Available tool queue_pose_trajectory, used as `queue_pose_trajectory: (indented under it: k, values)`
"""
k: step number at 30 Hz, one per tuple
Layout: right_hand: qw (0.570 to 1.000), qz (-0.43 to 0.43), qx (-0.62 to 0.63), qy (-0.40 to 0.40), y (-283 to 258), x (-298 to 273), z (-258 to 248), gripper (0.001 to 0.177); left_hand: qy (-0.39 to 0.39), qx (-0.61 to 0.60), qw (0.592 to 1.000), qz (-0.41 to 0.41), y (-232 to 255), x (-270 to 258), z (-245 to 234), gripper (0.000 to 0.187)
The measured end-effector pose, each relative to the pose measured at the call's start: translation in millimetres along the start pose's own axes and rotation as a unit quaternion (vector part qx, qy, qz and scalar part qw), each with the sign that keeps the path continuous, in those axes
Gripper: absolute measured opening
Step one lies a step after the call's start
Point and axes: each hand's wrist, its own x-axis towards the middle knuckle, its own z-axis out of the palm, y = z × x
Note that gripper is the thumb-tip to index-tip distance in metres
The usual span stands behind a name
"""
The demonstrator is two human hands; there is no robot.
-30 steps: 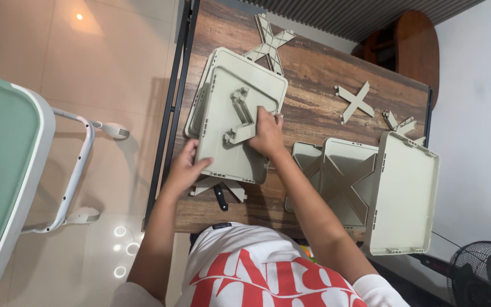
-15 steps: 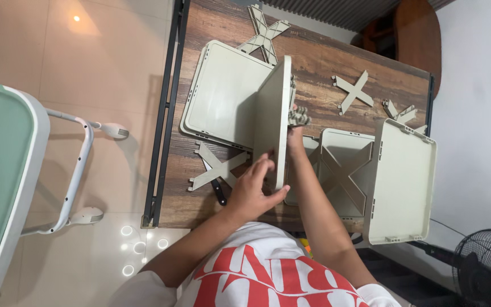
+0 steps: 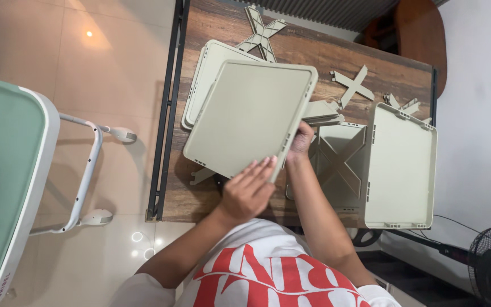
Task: The person assembles a small plastic table by connecting two square panels with X-shaped legs. They align the pieces, snap them together, and use a knife to pry and secure the joints. The assembled table is briefly held up and then placed back on the work surface.
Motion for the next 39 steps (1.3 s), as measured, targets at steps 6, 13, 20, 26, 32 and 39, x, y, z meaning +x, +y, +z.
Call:
queue_pose_trajectory:
  k: [6,13,20,26,32,39]
  values:
    - [0.991,0.070,0.044,-0.102,-16.5,-65.7,81.4,0.063,0.092,0.036,0.995,-0.014,-64.6,-14.6,-2.6,0.007]
    - [0.994,0.100,-0.001,-0.033,-4.9,-87.9,53.8,0.068,0.057,0.039,0.998,0.007,-120.3,14.9,0.3,0.037]
    - [0.972,0.208,-0.084,0.065,24.8,-117.8,-28.7,0.059,-0.196,0.107,0.973,0.059,-184.1,-33.1,111.1,0.038]
    - [0.903,0.207,-0.326,0.188,40.0,-134.4,-50.8,0.074,-0.395,0.023,0.916,-0.074,-168.1,-40.9,106.3,0.071]
    - [0.810,0.045,-0.571,0.125,55.5,-122.2,-70.6,0.101,-0.073,0.191,0.934,-0.292,-207.3,-42.1,67.9,0.061]
    - [0.698,0.064,-0.709,0.076,52.1,-124.6,-62.8,0.121,0.123,-0.050,0.846,-0.516,-308.3,-100.4,45.5,0.044]
